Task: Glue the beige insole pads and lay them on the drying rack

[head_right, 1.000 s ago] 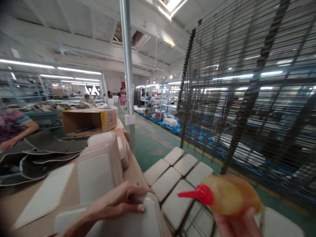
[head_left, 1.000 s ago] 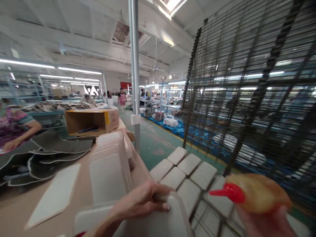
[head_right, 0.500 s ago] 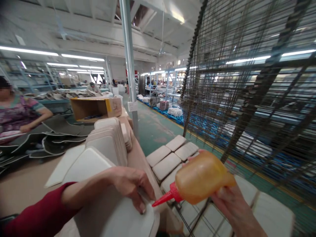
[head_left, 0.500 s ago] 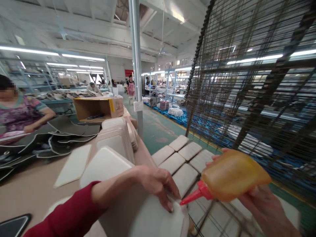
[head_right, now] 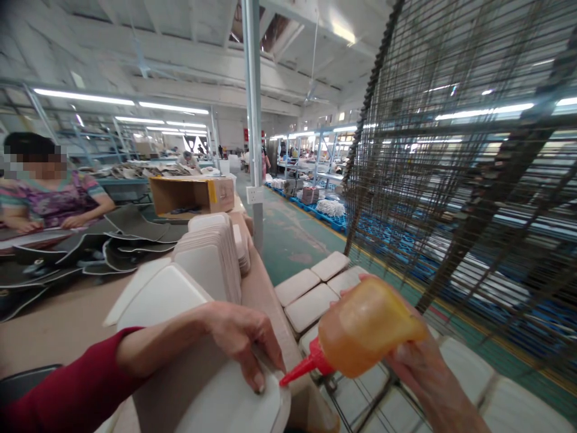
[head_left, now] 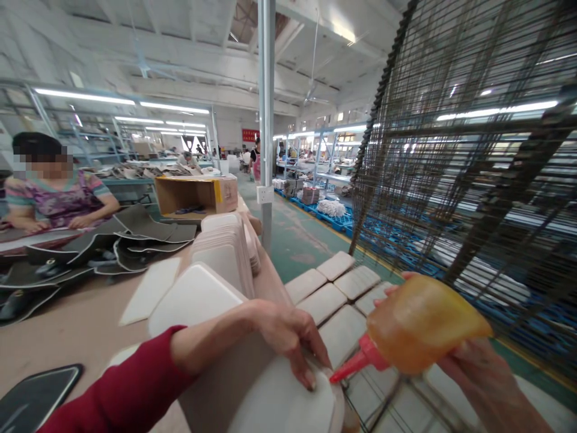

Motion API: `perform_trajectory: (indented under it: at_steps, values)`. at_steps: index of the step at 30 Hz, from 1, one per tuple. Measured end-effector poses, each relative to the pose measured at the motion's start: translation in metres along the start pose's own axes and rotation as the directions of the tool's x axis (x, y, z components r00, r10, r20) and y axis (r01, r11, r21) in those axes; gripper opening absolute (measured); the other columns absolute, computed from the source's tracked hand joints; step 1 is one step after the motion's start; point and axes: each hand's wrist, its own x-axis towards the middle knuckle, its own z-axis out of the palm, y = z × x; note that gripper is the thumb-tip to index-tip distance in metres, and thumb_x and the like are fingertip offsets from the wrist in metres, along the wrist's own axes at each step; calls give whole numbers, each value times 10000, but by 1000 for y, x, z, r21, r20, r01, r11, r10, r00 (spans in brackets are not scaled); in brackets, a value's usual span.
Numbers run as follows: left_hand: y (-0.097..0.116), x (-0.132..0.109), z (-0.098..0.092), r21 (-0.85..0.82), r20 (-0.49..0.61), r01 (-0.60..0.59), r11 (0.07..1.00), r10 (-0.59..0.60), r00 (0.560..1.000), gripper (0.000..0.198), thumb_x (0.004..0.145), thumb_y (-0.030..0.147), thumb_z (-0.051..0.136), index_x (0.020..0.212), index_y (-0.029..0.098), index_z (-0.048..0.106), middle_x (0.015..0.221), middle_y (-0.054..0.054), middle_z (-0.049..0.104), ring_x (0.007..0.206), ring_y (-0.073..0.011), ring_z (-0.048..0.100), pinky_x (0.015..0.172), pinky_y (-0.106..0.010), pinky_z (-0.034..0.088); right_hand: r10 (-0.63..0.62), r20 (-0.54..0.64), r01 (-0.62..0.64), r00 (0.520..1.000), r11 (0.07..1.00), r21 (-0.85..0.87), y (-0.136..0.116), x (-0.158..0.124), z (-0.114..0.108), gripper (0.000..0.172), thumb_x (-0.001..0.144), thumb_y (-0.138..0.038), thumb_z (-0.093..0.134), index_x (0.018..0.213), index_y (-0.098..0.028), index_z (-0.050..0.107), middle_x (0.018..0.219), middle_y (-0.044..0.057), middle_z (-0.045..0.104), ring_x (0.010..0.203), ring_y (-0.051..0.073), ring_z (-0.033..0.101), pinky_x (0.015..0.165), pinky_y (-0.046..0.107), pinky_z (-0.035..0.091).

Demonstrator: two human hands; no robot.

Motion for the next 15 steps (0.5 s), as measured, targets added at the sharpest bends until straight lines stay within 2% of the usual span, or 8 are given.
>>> perform_trajectory:
  at_steps: [3,7,10,15]
  values:
    - [-3,-2,-1,2,8,-14,1000,14,1000,662,545,519,739,1001,46,661,890,-52,658,887,-225,580,838,-269,450,32,-36,-30,999,998,57,0,0,4,845,463,-409,834,1233,-310,500,1143,109,601,1049,365,544,860,450,469]
    - [-8,-3,-4,-42,14,-33,999,33,999,593,543,503,747,951,77,681,846,-30,662,848,-216,589,802,-260,467,13,-135,4,991,993,121,-4,-6,25,742,539,-437,784,1218,-312,512,1218,97,555,1058,351,541,873,430,460]
    - [-14,-4,-6,-80,0,-37,996,37,999,590,524,498,759,933,80,685,831,-28,662,843,-221,592,781,-260,481,18,-159,-2,987,995,104,-5,-8,35,772,489,-455,811,1195,-329,526,1224,82,553,1049,344,549,844,412,482]
    - [-18,-9,-9,-108,21,-54,993,57,998,576,535,454,771,962,77,687,844,-30,671,873,-235,595,800,-275,484,16,-170,-2,985,996,85,-3,-7,39,787,450,-489,828,1169,-319,556,1047,78,643,991,320,585,793,387,513]
